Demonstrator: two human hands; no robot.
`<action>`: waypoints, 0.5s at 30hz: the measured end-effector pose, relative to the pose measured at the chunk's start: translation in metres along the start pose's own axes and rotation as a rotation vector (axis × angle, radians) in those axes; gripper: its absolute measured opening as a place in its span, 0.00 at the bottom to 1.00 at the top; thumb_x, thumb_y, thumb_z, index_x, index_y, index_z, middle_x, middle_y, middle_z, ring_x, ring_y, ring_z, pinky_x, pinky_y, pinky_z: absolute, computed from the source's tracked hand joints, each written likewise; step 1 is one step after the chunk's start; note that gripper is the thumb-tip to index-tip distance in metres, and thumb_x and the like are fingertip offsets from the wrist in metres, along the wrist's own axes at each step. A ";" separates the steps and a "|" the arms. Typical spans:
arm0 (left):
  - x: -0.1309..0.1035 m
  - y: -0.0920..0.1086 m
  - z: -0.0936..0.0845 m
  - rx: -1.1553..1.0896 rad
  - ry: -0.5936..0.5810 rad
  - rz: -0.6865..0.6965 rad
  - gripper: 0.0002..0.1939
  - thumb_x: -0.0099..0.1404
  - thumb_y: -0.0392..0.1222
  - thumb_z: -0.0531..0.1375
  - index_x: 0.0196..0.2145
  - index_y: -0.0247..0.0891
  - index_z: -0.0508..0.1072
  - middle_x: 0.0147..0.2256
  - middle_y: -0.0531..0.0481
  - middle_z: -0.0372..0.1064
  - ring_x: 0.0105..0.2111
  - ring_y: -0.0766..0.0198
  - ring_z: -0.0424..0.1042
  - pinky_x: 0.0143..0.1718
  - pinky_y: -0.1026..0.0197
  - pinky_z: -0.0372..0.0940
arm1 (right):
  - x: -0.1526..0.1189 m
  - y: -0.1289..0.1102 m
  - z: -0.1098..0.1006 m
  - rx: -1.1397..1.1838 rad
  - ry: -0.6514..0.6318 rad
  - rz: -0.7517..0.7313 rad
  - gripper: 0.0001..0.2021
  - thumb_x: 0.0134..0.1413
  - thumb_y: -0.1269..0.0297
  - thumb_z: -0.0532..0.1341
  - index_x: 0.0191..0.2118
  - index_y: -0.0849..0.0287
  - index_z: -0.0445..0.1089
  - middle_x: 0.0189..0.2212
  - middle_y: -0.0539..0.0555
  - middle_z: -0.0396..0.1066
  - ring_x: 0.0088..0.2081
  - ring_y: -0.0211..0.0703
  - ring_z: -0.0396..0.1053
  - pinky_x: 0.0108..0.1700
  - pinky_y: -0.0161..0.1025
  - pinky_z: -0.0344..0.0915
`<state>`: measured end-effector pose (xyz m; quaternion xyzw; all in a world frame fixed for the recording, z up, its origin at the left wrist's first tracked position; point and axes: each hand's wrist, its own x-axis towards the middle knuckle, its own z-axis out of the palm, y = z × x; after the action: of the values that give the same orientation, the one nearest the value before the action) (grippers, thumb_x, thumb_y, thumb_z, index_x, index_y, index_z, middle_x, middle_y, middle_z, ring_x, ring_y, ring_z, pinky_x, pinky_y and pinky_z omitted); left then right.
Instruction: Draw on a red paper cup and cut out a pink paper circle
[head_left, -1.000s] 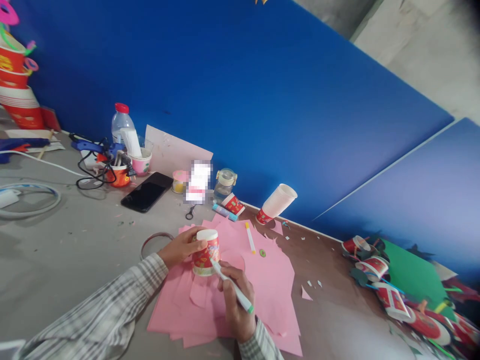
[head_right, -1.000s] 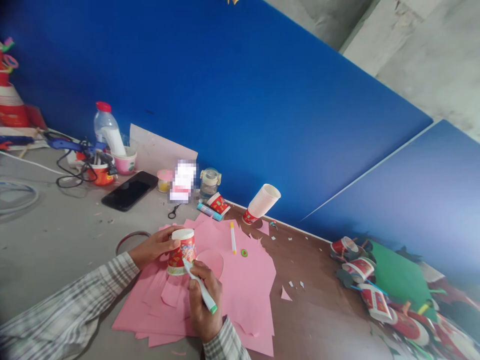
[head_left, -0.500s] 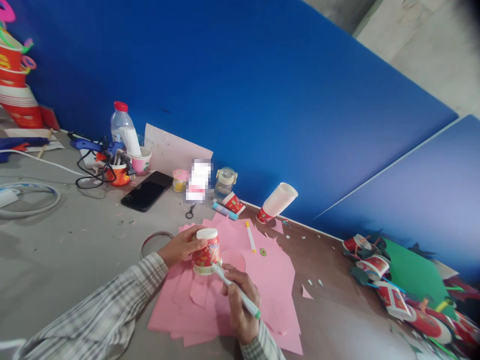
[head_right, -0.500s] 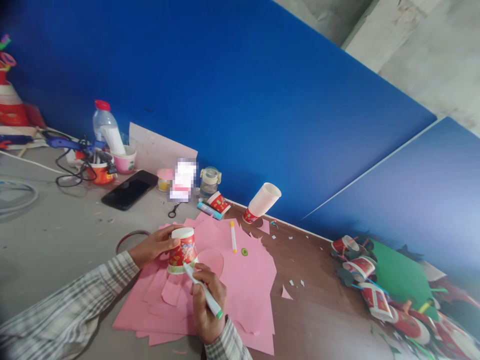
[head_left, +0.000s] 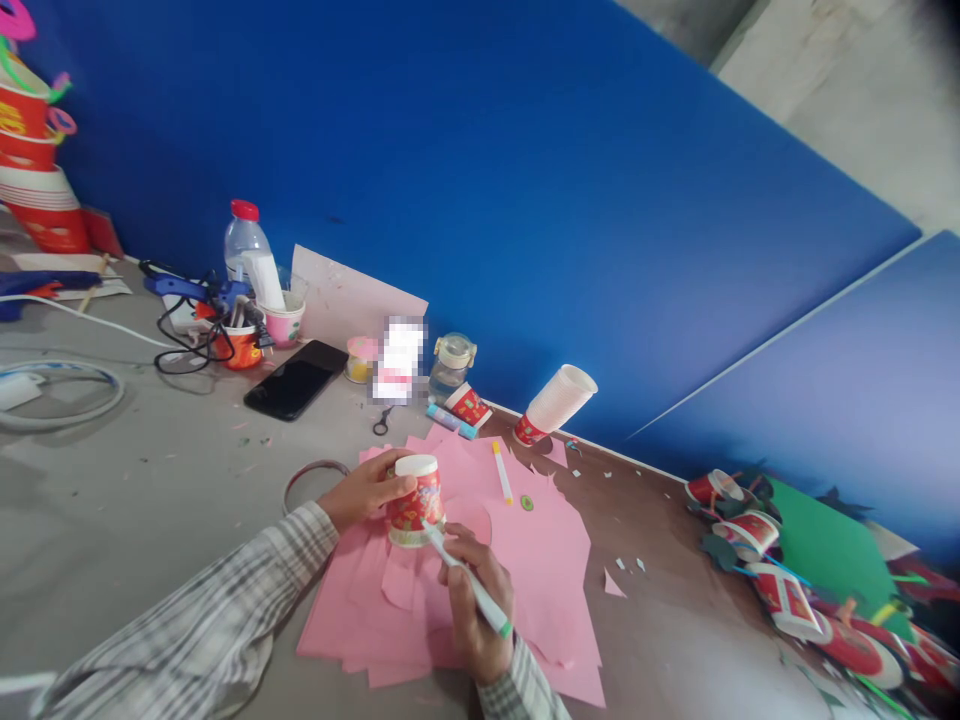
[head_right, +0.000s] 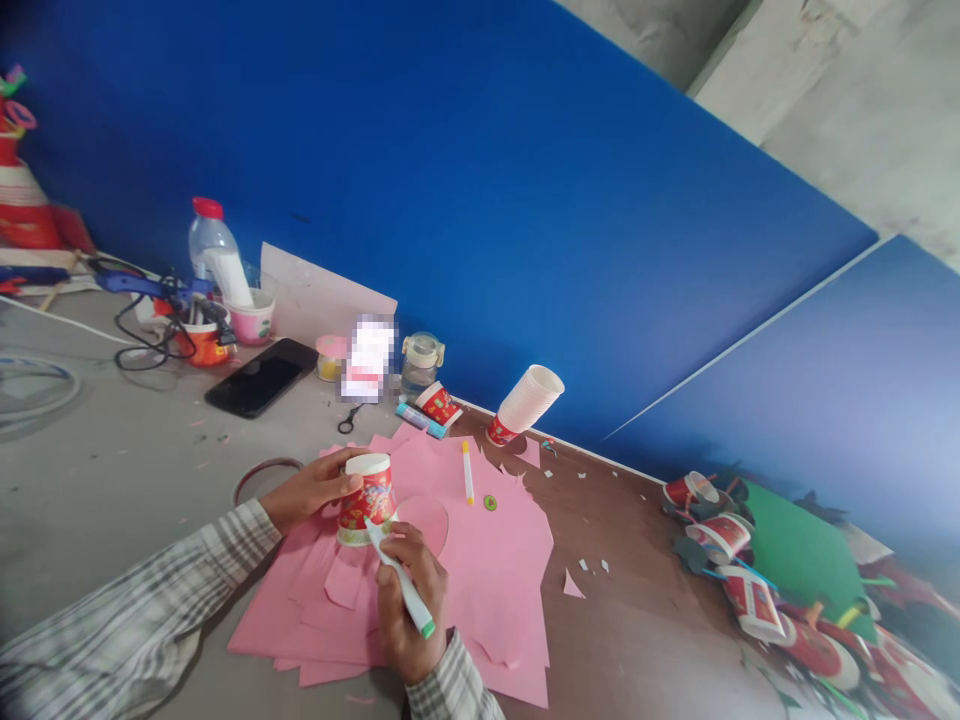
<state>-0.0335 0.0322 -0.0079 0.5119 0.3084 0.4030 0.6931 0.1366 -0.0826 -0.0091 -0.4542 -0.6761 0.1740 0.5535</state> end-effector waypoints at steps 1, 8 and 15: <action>0.000 0.000 0.000 0.001 -0.001 0.002 0.27 0.41 0.55 0.66 0.38 0.38 0.69 0.32 0.50 0.68 0.32 0.59 0.65 0.32 0.58 0.60 | 0.001 0.000 0.001 -0.006 -0.009 -0.012 0.09 0.50 0.70 0.56 0.37 0.54 0.69 0.28 0.54 0.75 0.41 0.54 0.72 0.42 0.49 0.70; 0.001 -0.002 -0.001 0.005 0.004 0.006 0.27 0.41 0.55 0.65 0.37 0.38 0.69 0.32 0.50 0.67 0.32 0.60 0.65 0.31 0.58 0.60 | 0.003 -0.003 0.002 -0.063 -0.048 -0.060 0.10 0.49 0.71 0.55 0.38 0.53 0.68 0.34 0.57 0.75 0.42 0.56 0.72 0.36 0.47 0.72; 0.001 -0.001 0.000 -0.003 0.005 -0.002 0.28 0.40 0.56 0.66 0.37 0.38 0.69 0.31 0.50 0.68 0.33 0.58 0.65 0.33 0.56 0.61 | 0.004 -0.003 0.002 -0.081 -0.054 -0.066 0.11 0.47 0.74 0.56 0.37 0.54 0.68 0.34 0.56 0.75 0.42 0.54 0.72 0.37 0.45 0.72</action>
<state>-0.0328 0.0325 -0.0083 0.5098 0.3100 0.4041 0.6933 0.1333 -0.0802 -0.0051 -0.4489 -0.7119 0.1402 0.5216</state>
